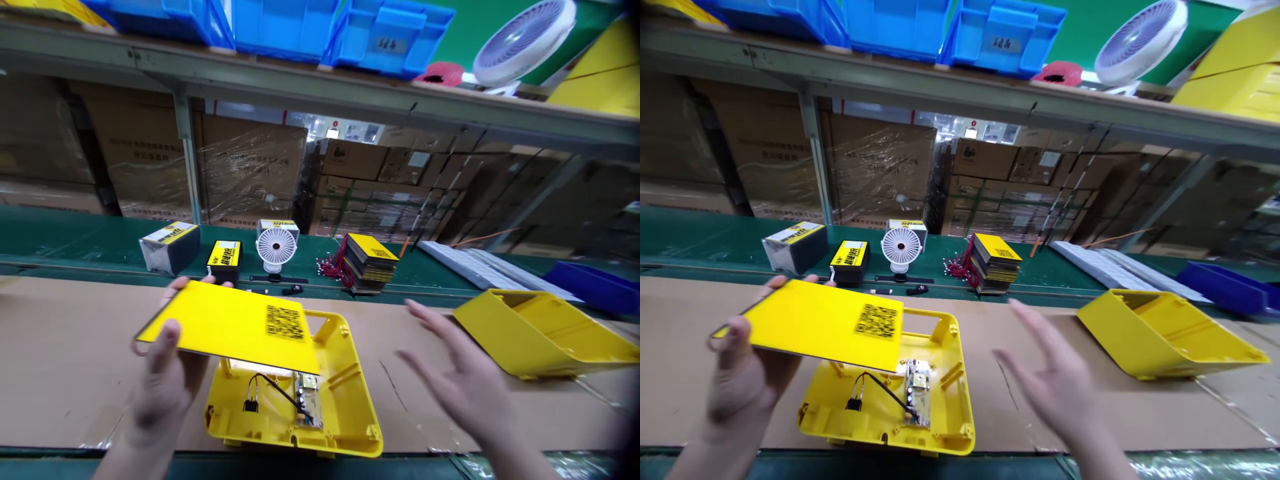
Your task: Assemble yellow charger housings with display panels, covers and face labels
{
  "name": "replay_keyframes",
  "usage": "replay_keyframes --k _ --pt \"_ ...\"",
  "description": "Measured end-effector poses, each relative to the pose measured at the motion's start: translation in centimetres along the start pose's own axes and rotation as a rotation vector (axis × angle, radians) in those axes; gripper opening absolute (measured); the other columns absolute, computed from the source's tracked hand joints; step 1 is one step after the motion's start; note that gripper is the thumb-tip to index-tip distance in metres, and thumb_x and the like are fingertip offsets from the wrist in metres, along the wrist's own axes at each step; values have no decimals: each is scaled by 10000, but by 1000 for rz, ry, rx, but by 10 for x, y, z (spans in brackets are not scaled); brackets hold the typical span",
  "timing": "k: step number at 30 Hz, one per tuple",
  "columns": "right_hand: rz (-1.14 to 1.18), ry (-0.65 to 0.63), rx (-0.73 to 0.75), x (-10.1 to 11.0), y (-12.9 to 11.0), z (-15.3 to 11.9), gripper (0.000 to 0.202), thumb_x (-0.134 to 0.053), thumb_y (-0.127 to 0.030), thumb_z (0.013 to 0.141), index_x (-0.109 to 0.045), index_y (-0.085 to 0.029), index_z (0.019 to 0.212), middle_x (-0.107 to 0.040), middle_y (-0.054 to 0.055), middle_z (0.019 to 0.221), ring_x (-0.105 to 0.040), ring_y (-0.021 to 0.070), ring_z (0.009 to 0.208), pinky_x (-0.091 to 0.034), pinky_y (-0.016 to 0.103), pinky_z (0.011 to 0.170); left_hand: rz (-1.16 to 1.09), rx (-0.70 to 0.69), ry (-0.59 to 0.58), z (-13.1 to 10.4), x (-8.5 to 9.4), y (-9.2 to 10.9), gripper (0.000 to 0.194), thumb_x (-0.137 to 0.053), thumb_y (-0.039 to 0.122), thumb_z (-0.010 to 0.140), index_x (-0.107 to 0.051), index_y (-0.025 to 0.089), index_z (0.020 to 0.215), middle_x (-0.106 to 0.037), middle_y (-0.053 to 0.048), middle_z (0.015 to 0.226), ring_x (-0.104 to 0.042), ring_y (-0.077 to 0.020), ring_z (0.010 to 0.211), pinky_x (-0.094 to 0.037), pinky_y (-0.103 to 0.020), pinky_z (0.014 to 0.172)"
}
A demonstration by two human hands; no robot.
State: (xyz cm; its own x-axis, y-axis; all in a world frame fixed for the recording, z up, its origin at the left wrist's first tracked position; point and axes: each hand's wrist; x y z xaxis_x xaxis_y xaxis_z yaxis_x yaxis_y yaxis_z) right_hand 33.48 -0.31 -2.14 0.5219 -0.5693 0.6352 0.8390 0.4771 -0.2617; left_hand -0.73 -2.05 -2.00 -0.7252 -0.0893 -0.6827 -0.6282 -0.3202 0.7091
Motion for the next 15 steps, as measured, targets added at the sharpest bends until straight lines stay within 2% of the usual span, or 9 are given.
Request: replay_keyframes --k 1,2,3,5,8,10,12,15 --pt "44 -118 64 -10 -17 6 628 -639 -346 764 -399 -224 1331 -467 91 1338 -458 279 1207 -401 474 1009 -37 69 -46 0 -4 -8 534 -610 556 713 -508 307 1175 -489 -30 1321 -448 -312 1205 -445 -420 966" --pt "125 -211 158 -18 -33 12 578 -598 -274 796 -396 -225 1335 -436 89 1367 -436 266 1232 -403 456 1014 -62 136 -94 1 -8 -14 541 -630 557 696 -509 312 1163 -488 -24 1321 -447 -309 1208 -429 -427 981" --pt "222 -258 263 -24 -47 17 512 -554 -214 816 -428 -232 1312 -463 79 1347 -450 251 1223 -406 441 1014 -68 195 -142 3 -10 -19 547 -646 553 685 -508 313 1156 -488 -22 1321 -439 -302 1217 -407 -425 1002" --pt "382 -238 301 -33 -64 30 385 -510 -145 831 -535 -242 1203 -580 56 1219 -542 218 1124 -452 392 970 -12 241 -224 13 -9 -24 554 -667 520 681 -503 297 1161 -469 -23 1341 -399 -277 1254 -353 -389 1046" --pt "454 -175 23 -46 -60 47 194 -524 -201 847 -618 -214 1017 -687 33 944 -646 187 862 -539 306 763 292 197 -242 37 5 -28 619 -727 396 657 -471 297 1212 -370 -9 1419 -299 -238 1319 -291 -336 1080" --pt "458 -228 -114 -58 -50 57 170 -527 -268 852 -624 -195 971 -692 35 890 -646 195 814 -535 303 713 569 173 -191 54 18 -34 634 -737 367 649 -475 291 1222 -368 -15 1421 -289 -231 1324 -286 -334 1077" --pt "487 -283 -145 -71 -43 64 196 -520 -301 852 -622 -186 974 -689 47 939 -637 216 872 -520 336 770 745 182 -156 66 28 -43 534 -694 422 682 -538 249 1162 -492 -57 1323 -398 -251 1257 -330 -357 1041" --pt "513 -315 -162 -89 -41 70 212 -523 -313 842 -624 -178 970 -691 55 962 -634 231 907 -505 361 812 820 173 -108 72 34 -56 428 -597 502 736 -610 205 1044 -610 -84 1163 -509 -281 1145 -337 -396 1020"
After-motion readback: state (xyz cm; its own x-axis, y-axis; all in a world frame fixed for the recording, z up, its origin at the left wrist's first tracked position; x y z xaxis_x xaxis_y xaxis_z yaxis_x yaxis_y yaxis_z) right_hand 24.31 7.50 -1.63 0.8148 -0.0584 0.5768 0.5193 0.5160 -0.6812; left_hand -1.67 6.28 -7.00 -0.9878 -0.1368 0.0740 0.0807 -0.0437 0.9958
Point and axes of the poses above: each hand's wrist, its own z-axis towards the middle knuckle, its own x-axis out of the back of the hand, y = z × x
